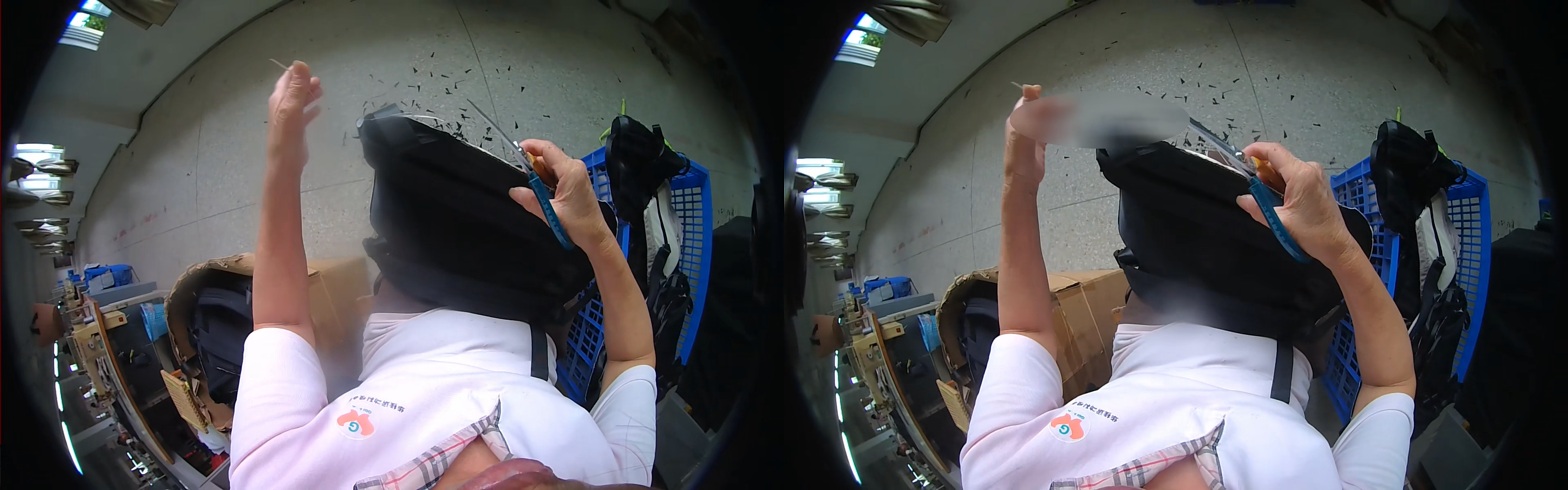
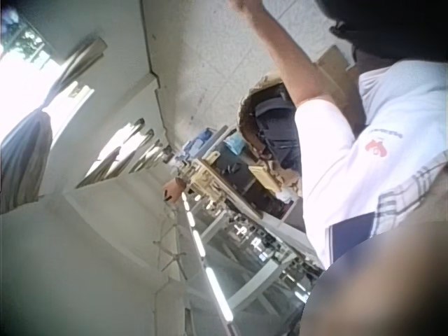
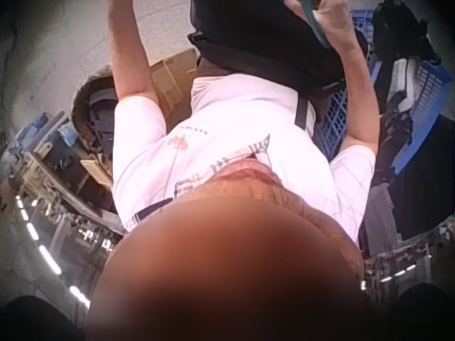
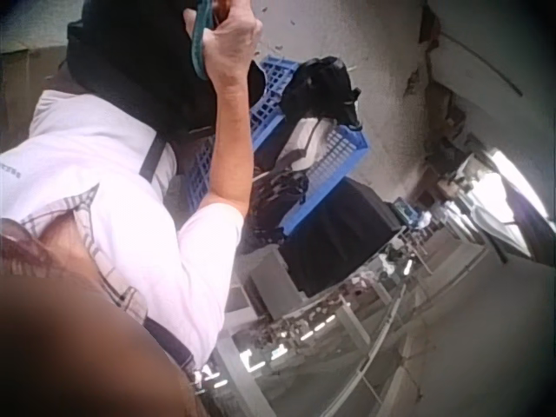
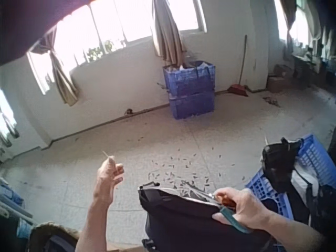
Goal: Trimming excess fabric and threads from backpacks using scissors.
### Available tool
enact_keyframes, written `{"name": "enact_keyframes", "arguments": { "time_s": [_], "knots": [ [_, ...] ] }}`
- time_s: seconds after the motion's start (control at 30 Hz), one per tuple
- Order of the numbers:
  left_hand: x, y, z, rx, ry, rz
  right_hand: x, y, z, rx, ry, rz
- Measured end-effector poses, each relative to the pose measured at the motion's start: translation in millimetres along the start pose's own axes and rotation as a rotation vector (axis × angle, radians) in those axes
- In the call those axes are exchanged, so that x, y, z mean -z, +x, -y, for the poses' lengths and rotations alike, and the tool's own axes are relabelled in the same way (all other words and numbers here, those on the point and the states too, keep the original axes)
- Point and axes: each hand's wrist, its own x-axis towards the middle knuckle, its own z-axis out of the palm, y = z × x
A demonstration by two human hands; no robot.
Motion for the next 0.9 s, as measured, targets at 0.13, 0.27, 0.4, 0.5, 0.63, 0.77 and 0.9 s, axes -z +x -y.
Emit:
{"name": "enact_keyframes", "arguments": {
  "time_s": [0.13, 0.27, 0.4, 0.5, 0.63, 0.77, 0.9],
  "knots": [
    [-33.2, -33.3, -8.7, 0.052, 0.11, 0.291, -3.6, -2.8, -5.6, 0.02, -0.011, -0.032],
    [-42.3, -39.6, -29.5, -0.242, 0.361, 0.634, -2.0, -3.2, -3.1, 0.001, 0.006, -0.011],
    [-39.4, -30.9, -39.9, -0.486, 0.508, 0.756, -1.3, -3.3, -2.4, 0.008, 0.0, -0.011],
    [-35.3, -39.4, -40.3, -0.858, 0.721, 0.638, -3.6, -2.8, -5.4, 0.0, 0.001, -0.024],
    [-12.7, -68.1, -30.8, -0.955, 0.857, 0.366, -1.6, -3.0, -8.6, -0.038, 0.004, -0.016],
    [-7.9, -93.7, -7.8, 0.043, 0.626, 0.547, 2.3, -3.7, -10.1, -0.011, 0.019, 0.001],
    [-32.5, -70.7, -9.9, -0.447, 0.396, -0.11, 0.1, -4.7, -8.6, -0.001, 0.023, 0.035]
  ]
}}
